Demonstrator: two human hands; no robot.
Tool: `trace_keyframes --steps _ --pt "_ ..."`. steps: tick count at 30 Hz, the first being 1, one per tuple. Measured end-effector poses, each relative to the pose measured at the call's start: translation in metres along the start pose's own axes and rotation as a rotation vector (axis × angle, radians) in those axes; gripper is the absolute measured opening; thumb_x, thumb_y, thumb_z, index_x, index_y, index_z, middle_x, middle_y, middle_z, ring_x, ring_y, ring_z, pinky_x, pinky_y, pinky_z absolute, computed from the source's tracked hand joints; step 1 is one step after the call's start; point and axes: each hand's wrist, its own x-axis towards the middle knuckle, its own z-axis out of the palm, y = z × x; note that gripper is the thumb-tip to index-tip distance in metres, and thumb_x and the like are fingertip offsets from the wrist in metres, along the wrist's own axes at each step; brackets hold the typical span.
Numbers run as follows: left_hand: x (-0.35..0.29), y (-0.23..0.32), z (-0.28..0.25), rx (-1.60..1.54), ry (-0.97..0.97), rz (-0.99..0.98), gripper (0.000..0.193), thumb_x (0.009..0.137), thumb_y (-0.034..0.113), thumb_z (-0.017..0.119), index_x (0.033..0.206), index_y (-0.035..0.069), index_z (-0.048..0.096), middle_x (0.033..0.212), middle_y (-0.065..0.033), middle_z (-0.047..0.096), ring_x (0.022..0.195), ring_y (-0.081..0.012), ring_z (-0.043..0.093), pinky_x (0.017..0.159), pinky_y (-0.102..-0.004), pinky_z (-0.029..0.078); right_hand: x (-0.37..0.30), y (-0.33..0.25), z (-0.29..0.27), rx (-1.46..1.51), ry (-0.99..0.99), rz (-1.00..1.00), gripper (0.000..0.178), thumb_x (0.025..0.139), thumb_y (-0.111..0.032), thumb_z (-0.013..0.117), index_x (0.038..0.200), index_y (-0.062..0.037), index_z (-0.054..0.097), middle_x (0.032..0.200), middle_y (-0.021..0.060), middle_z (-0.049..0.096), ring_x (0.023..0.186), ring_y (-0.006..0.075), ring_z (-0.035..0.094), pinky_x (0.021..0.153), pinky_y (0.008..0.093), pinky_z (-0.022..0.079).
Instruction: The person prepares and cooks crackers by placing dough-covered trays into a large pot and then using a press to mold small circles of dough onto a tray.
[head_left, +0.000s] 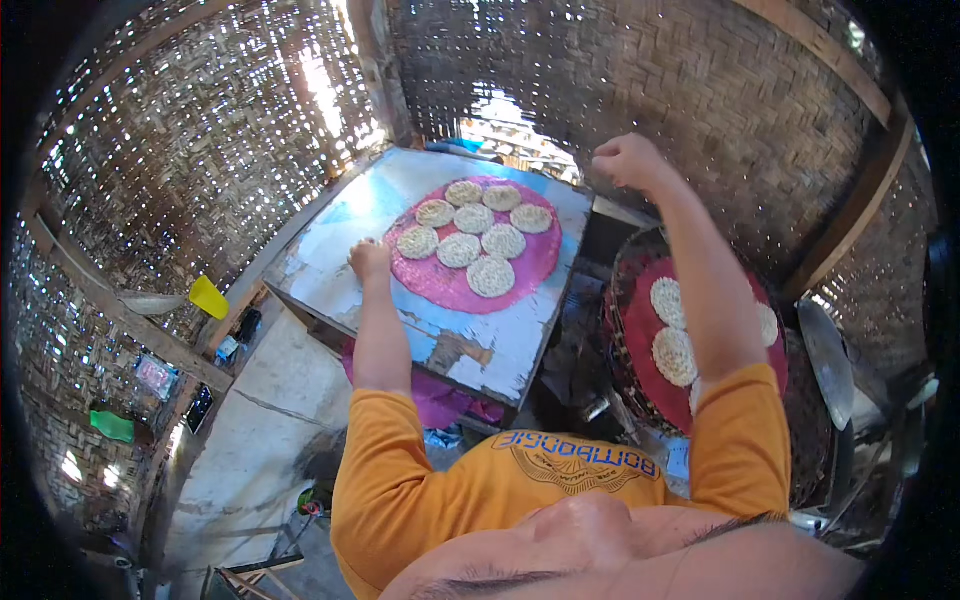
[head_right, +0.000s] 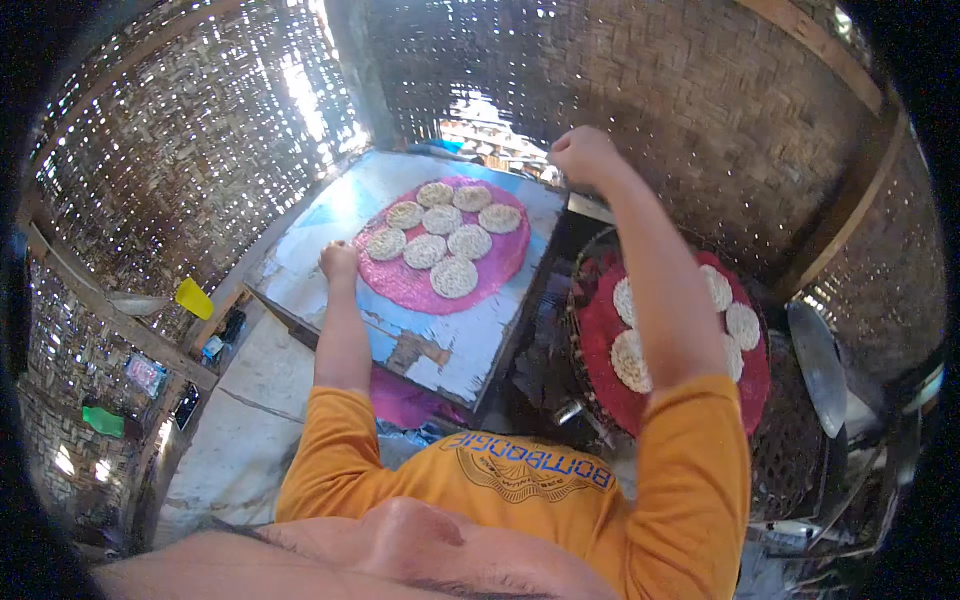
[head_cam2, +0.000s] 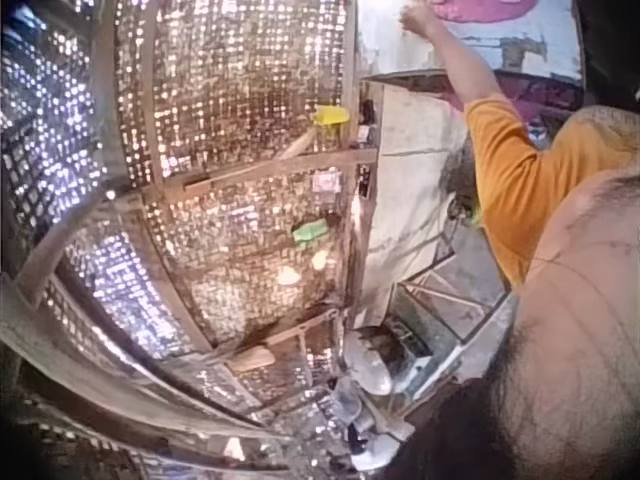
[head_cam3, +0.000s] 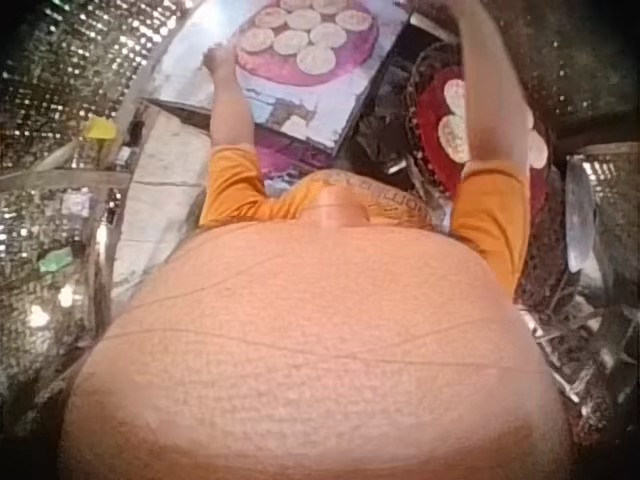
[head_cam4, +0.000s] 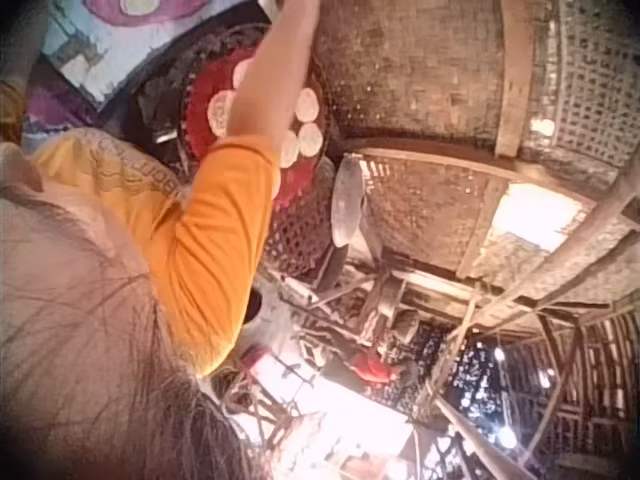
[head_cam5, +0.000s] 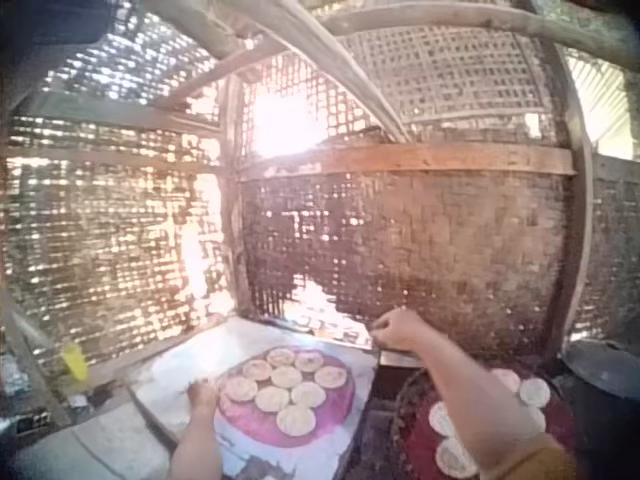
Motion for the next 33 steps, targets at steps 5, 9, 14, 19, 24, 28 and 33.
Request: trace_keyframes --steps 5,9,14,19,24,28,33 --pt "0.001 0.025 -0.032 0.204 -0.240 -0.083 0.030 0.075 0.035 0.054 0.092 0.011 0.062 0.101 -0.0112 0.056 0.099 -0.0273 0.050 0.085 -0.0369 0.040 0.052 0.016 0.111 0.131 -0.130 0.468 0.025 0.070 -0.021 0.062 0.082 0.0006 0.059 0.063 0.0109 0.057 0.053 0.0198 0.055 0.044 0.0338 0.045" --pt "0.011 0.017 -0.035 0.212 -0.242 -0.127 0.032 0.075 0.038 0.053 0.091 0.011 0.062 0.103 -0.0103 0.055 0.102 -0.0255 0.048 0.083 -0.0362 0.041 0.059 0.025 0.175 -0.062 -0.368 0.543 0.024 0.073 -0.019 0.058 0.083 0.0029 0.055 0.069 0.0130 0.056 0.056 0.0207 0.055 0.044 0.0346 0.045" --pt "0.038 -0.006 -0.008 -0.093 -0.233 0.024 0.026 0.074 0.032 0.057 0.086 0.009 0.062 0.086 -0.0108 0.061 0.083 -0.0256 0.058 0.073 -0.0346 0.046 0.071 0.054 0.228 0.256 -0.286 0.743 0.021 0.073 -0.012 0.054 0.091 -0.0006 0.056 0.072 0.0114 0.055 0.060 0.0212 0.053 0.048 0.0357 0.045" --pt "0.044 -0.002 0.009 -0.328 -0.120 0.148 0.018 0.073 0.019 0.058 0.087 0.010 0.062 0.078 -0.0111 0.062 0.074 -0.0257 0.060 0.070 -0.0338 0.046 0.084 0.068 0.235 0.074 -0.265 0.632 0.020 0.073 -0.011 0.054 0.086 0.0023 0.059 0.076 0.0128 0.058 0.063 0.0219 0.057 0.049 0.0362 0.046" --pt "0.031 0.010 0.028 -0.363 -0.127 0.200 0.021 0.071 0.011 0.056 0.091 0.009 0.064 0.084 -0.0117 0.063 0.077 -0.0219 0.061 0.071 -0.0301 0.046 0.073 0.058 0.213 -0.070 0.039 0.515 0.026 0.067 -0.018 0.061 0.083 0.0036 0.060 0.082 0.0186 0.060 0.071 0.0242 0.061 0.056 0.0349 0.048" --pt "0.020 0.044 0.010 -0.665 -0.228 0.052 0.027 0.069 0.009 0.059 0.095 0.002 0.062 0.086 -0.0100 0.064 0.076 -0.0149 0.059 0.068 -0.0239 0.045 0.071 0.032 0.170 0.022 -0.006 0.336 0.042 0.069 -0.039 0.055 0.087 -0.0011 0.061 0.090 0.0195 0.059 0.083 0.0300 0.058 0.069 0.0374 0.046" --pt "0.047 0.080 -0.012 -1.008 -0.402 0.040 0.029 0.068 -0.003 0.052 0.096 -0.003 0.060 0.088 -0.0098 0.061 0.071 -0.0119 0.055 0.064 -0.0199 0.041 0.063 -0.006 0.082 -0.216 0.044 0.128 0.025 0.067 -0.022 0.056 0.085 -0.0067 0.064 0.094 0.0159 0.059 0.084 0.0271 0.059 0.072 0.0362 0.047"
